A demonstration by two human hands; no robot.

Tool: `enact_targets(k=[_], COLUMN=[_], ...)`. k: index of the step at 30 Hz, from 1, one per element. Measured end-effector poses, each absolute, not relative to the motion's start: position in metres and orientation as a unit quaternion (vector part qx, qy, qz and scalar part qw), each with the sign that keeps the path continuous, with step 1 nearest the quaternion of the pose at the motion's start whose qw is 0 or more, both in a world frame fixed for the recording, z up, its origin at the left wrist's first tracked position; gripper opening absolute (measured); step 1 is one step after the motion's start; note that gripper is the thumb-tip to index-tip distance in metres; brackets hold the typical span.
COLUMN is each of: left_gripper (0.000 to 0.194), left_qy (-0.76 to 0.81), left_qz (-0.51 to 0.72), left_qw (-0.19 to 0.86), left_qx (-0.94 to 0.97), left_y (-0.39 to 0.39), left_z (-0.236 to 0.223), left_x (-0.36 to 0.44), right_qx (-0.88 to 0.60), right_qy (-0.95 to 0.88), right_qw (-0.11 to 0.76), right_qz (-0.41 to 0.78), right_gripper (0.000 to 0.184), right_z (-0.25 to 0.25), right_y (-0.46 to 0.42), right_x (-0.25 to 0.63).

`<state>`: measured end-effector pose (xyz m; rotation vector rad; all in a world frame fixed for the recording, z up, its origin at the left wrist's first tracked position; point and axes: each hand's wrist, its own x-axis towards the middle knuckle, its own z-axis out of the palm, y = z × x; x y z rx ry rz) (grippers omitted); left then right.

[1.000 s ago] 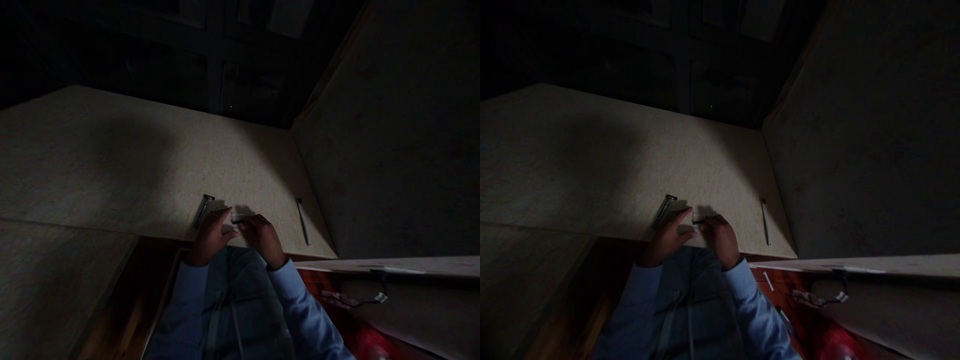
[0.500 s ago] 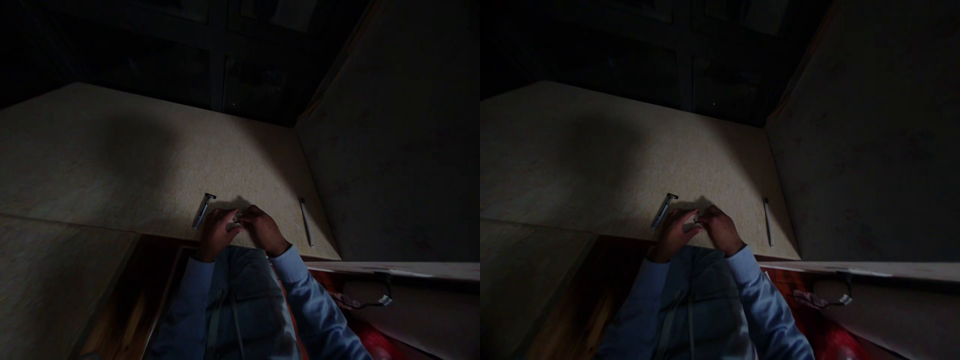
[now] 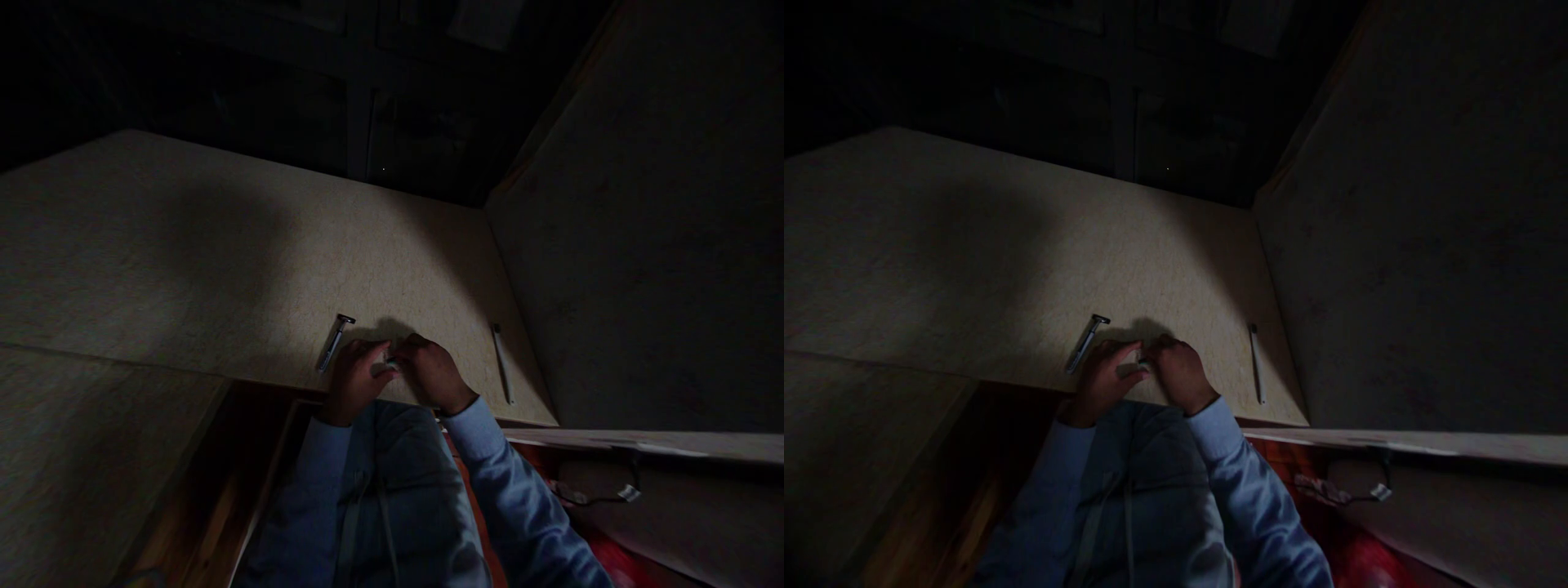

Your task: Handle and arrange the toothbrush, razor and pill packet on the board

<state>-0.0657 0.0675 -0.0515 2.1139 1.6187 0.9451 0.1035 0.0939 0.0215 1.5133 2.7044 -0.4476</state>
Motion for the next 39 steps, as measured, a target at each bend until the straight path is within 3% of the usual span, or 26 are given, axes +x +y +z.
enact_targets(k=[15, 27, 30, 36, 39], left_gripper=[0.051, 0.052, 0.052, 0.042, 0.034], left_qy=[0.562, 0.557, 0.557, 0.533, 0.524], left_qz=[0.336, 0.34, 0.338, 0.35, 0.356], left_qw=[0.158, 0.155, 0.153, 0.157, 0.163], left_qx=[0.739, 0.742, 0.743, 0.754, 0.756], left_y=[0.067, 0.067, 0.067, 0.067, 0.068], left_z=[-0.055, -0.056, -0.055, -0.051, -0.051], left_x=[-0.066, -0.066, -0.066, -0.066, -0.067], right_qx=[0.476, 0.469, 0.457, 0.469, 0.463], right_qy=[0.848, 0.857, 0.853, 0.782, 0.775], right_qw=[-0.103, -0.103, -0.152, -0.337, -0.357], right_qz=[-0.209, -0.186, -0.199, -0.233, -0.238], right_gripper=[0.023, 0.024, 0.024, 0.021, 0.02], right_z=[0.001, 0.001, -0.009, -0.03, -0.035], right_y=[0.097, 0.093, 0.092, 0.082, 0.076], right_x=[0.108, 0.108, 0.114, 0.131, 0.134])
